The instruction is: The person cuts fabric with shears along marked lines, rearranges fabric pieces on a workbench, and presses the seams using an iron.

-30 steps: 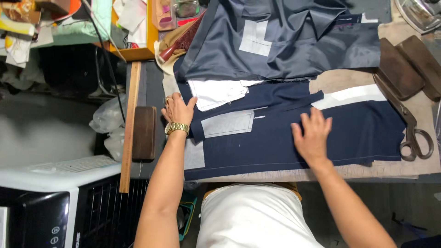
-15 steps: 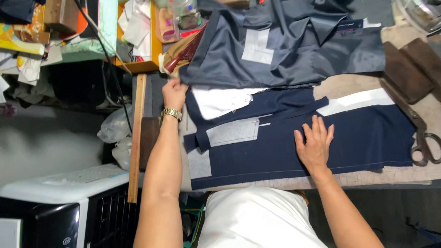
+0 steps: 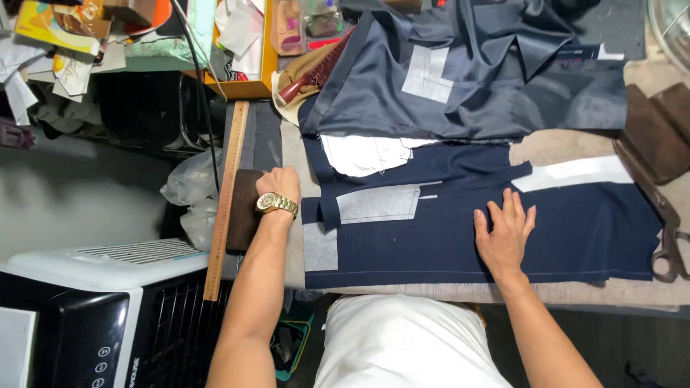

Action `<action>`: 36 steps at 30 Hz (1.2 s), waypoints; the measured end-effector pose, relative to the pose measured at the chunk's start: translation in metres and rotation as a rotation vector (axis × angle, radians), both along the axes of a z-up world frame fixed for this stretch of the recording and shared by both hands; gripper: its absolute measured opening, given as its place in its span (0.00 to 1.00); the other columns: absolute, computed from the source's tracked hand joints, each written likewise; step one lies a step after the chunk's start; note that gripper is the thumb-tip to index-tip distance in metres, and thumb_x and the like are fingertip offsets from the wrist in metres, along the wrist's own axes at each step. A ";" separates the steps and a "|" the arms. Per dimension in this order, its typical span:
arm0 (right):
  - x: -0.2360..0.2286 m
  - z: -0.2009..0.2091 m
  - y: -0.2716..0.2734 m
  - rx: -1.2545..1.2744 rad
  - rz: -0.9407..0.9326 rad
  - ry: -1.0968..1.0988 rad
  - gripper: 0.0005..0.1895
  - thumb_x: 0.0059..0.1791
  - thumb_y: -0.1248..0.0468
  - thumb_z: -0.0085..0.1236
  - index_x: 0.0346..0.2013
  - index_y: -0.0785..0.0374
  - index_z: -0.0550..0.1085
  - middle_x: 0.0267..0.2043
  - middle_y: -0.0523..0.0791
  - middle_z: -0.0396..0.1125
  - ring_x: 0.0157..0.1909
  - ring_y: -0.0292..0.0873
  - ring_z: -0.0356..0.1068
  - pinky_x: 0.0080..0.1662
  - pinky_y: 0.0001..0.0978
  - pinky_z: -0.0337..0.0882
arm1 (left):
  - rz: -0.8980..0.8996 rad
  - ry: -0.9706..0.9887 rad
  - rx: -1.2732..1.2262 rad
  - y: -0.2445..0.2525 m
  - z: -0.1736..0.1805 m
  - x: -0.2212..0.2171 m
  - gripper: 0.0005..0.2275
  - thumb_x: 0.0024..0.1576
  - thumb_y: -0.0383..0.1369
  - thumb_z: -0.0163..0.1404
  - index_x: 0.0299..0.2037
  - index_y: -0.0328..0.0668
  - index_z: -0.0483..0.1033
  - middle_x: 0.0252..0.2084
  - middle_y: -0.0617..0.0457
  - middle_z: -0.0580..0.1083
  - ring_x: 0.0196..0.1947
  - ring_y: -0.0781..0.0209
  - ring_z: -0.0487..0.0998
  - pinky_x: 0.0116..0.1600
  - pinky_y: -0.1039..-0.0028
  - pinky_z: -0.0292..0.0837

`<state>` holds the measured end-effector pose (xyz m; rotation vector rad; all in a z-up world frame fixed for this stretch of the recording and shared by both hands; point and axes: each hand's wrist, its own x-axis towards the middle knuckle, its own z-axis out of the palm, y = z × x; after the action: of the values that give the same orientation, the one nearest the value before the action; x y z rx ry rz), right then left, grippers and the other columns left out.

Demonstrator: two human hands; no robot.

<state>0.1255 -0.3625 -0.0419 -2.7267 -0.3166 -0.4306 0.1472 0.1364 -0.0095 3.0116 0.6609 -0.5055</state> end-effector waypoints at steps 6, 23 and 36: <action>-0.001 0.000 0.002 0.000 -0.032 0.059 0.20 0.59 0.52 0.56 0.54 0.68 0.77 0.77 0.54 0.59 0.80 0.51 0.52 0.77 0.59 0.36 | 0.294 -0.248 -0.445 -0.004 0.027 0.043 0.19 0.60 0.47 0.48 0.44 0.39 0.82 0.43 0.36 0.80 0.49 0.33 0.80 0.52 0.45 0.76; 0.009 0.012 -0.008 0.016 0.028 0.002 0.17 0.56 0.58 0.61 0.52 0.68 0.77 0.71 0.58 0.63 0.73 0.57 0.60 0.71 0.62 0.51 | 0.150 -1.032 -0.573 -0.080 0.042 0.055 0.15 0.62 0.26 0.46 0.59 0.31 0.71 0.48 0.31 0.73 0.50 0.31 0.75 0.53 0.48 0.73; 0.011 0.004 -0.051 -0.131 0.029 0.045 0.27 0.62 0.50 0.56 0.60 0.73 0.77 0.79 0.62 0.54 0.80 0.61 0.48 0.72 0.68 0.36 | -0.112 -0.581 -0.257 -0.109 -0.014 -0.123 0.24 0.67 0.35 0.42 0.73 0.34 0.57 0.73 0.25 0.54 0.73 0.29 0.54 0.73 0.43 0.39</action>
<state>0.1364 -0.4136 -0.0378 -2.8504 -0.3844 -0.3516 0.0246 0.0273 -0.0233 2.7412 0.3519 0.2673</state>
